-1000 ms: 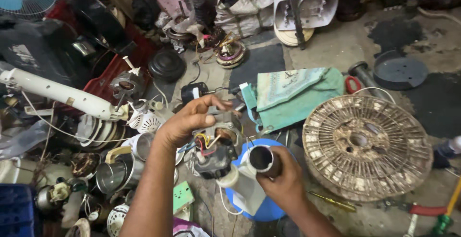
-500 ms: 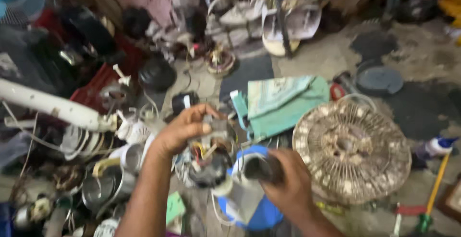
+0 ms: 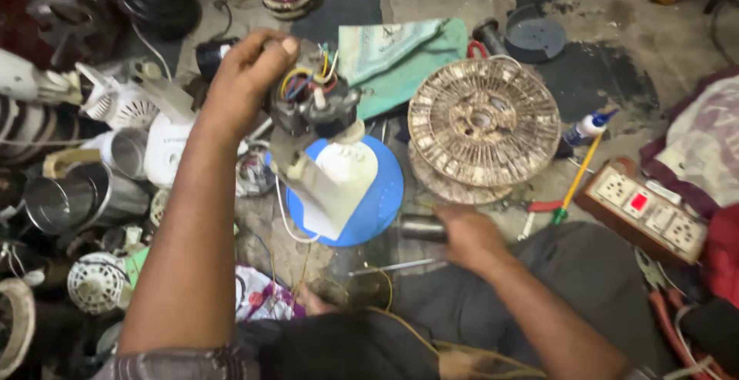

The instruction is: The person repairs a fan motor by applying lubricant to the bearings and using a screwdriver to adjust internal components. They repeatedly test the motor shaft's rotation and use a metal pipe to tap the motor housing.

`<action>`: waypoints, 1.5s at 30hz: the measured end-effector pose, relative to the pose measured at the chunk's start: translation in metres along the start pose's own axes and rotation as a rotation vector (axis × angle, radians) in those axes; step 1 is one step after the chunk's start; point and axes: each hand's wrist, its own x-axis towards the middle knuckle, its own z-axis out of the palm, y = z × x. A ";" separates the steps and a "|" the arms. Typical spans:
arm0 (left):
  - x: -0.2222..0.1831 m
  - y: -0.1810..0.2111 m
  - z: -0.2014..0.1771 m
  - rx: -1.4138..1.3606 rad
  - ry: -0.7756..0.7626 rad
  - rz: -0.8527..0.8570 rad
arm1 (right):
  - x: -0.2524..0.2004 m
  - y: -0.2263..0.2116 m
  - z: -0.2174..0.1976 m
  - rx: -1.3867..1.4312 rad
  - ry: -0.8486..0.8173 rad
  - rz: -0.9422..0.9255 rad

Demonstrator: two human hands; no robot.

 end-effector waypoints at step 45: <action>-0.066 -0.002 0.009 0.578 0.284 0.459 | 0.075 -0.108 -0.089 0.648 0.336 -0.135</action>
